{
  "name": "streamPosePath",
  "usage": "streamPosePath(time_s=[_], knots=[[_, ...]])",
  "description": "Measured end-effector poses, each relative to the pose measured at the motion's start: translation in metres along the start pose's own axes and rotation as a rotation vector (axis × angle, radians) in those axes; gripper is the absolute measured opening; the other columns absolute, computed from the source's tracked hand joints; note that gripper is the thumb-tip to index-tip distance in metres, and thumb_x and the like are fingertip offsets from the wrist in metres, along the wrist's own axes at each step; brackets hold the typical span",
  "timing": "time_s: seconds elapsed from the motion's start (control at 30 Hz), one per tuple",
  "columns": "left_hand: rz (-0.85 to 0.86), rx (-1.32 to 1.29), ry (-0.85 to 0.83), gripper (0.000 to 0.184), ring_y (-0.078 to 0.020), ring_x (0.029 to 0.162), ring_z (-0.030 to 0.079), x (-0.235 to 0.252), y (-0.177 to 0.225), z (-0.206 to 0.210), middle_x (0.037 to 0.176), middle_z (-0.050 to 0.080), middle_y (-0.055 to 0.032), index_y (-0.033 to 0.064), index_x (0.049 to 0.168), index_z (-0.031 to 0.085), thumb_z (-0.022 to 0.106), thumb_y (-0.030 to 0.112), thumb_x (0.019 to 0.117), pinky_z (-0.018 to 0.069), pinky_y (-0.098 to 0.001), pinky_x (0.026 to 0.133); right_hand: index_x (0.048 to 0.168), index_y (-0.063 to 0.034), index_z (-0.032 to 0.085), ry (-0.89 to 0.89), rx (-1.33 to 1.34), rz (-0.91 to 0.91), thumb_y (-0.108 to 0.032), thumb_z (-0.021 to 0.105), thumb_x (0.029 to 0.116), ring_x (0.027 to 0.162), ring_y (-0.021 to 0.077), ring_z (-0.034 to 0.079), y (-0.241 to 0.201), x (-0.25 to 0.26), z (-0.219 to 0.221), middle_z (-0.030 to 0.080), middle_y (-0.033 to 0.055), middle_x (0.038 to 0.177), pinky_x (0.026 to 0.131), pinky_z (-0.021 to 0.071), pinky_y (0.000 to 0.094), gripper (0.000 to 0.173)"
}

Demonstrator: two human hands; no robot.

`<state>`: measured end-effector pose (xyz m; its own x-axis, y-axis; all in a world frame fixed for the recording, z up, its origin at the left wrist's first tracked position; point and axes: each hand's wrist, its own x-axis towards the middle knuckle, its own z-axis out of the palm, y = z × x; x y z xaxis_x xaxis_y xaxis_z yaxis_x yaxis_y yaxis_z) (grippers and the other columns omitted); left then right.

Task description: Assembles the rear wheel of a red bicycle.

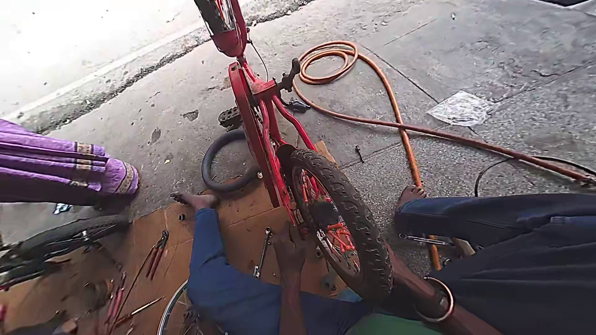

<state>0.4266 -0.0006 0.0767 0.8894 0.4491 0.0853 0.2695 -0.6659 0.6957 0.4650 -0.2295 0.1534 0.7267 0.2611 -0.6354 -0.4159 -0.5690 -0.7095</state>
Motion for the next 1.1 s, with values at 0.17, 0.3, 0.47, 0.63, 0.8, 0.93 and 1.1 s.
streamPosePath(time_s=[0.17, 0.3, 0.47, 0.63, 0.8, 0.93, 1.1], knots=[[-0.136, -0.386, 0.031, 0.031, -0.0068, 0.049, 0.054, -0.002, 0.009, 0.006, 0.062, 0.059, 0.0020, 0.0016, 0.094, 0.068, 0.045, 0.017, 0.1063, 0.0496, -0.0246, 0.048, 0.117, 0.0033, 0.062, 0.055, -0.004, -0.107, -0.010, 0.055, 0.1025, 0.102, 0.0166, 0.061, -0.013, -0.016, -0.003, 0.066, 0.0141, 0.106, 0.094, 0.0465, 0.0354, 0.021], [-0.144, -0.410, -0.079, 0.032, -0.0099, 0.054, 0.064, -0.004, 0.006, -0.003, 0.079, 0.073, -0.0025, 0.0007, 0.105, 0.068, 0.042, 0.019, 0.1068, 0.0558, -0.0269, 0.049, 0.125, 0.0076, 0.058, 0.005, -0.013, 0.039, -0.004, 0.050, 0.1039, 0.111, 0.0170, 0.057, -0.041, -0.026, -0.006, 0.064, 0.0200, 0.120, 0.101, 0.0413, 0.0311, 0.025], [-0.054, -0.506, -0.251, 0.031, -0.0121, 0.069, 0.072, -0.004, -0.017, -0.042, 0.097, 0.078, -0.0056, -0.0001, 0.124, 0.070, 0.051, 0.016, 0.1051, 0.0605, -0.0275, 0.059, 0.117, 0.0130, 0.063, 0.132, -0.151, -0.110, -0.009, 0.054, 0.1001, 0.102, 0.0182, 0.064, -0.016, -0.002, -0.002, 0.067, 0.0238, 0.112, 0.089, 0.0475, 0.0188, 0.029], [-0.357, -0.250, -0.312, 0.023, -0.0137, 0.075, 0.074, 0.000, -0.042, -0.061, 0.094, 0.077, -0.0036, 0.0046, 0.110, 0.073, 0.055, 0.019, 0.1047, 0.0632, -0.0323, 0.067, 0.143, 0.0071, 0.048, 0.056, 0.108, -0.120, -0.013, 0.056, 0.1019, 0.126, 0.0131, 0.055, 0.046, 0.012, 0.008, 0.059, 0.0176, 0.136, 0.111, 0.0386, 0.0249, 0.046], [-0.315, 0.081, -0.633, 0.036, -0.0187, 0.099, 0.072, -0.011, -0.024, 0.002, 0.117, 0.074, -0.0045, 0.0178, 0.136, 0.066, 0.053, 0.026, 0.1036, 0.0585, -0.0424, 0.092, 0.135, 0.0064, 0.047, -0.008, 0.283, -0.239, -0.019, 0.062, 0.0999, 0.089, -0.0049, 0.061, 0.075, 0.032, 0.016, 0.065, -0.0016, 0.102, 0.087, 0.0493, 0.0124, 0.046], [-0.267, 0.178, -0.665, 0.039, -0.0282, 0.114, 0.068, -0.004, -0.014, 0.030, 0.123, 0.071, -0.0129, 0.0127, 0.140, 0.062, 0.046, 0.023, 0.1065, 0.0524, -0.0485, 0.101, 0.136, 0.0180, 0.045, -0.024, 0.009, 0.052, -0.009, 0.054, 0.1027, 0.088, 0.0003, 0.059, -0.028, -0.001, 0.018, 0.064, 0.0142, 0.106, 0.094, 0.0448, 0.0136, 0.044], [-0.229, 0.299, -0.701, 0.037, -0.0331, 0.114, 0.068, 0.005, -0.014, 0.045, 0.119, 0.071, -0.0160, 0.0124, 0.137, 0.064, 0.046, 0.024, 0.1069, 0.0527, -0.0520, 0.098, 0.143, 0.0074, 0.043, -0.022, 0.127, -0.081, -0.018, 0.059, 0.1019, 0.092, -0.0036, 0.057, 0.052, 0.024, 0.012, 0.063, 0.0025, 0.109, 0.090, 0.0468, 0.0150, 0.051]])
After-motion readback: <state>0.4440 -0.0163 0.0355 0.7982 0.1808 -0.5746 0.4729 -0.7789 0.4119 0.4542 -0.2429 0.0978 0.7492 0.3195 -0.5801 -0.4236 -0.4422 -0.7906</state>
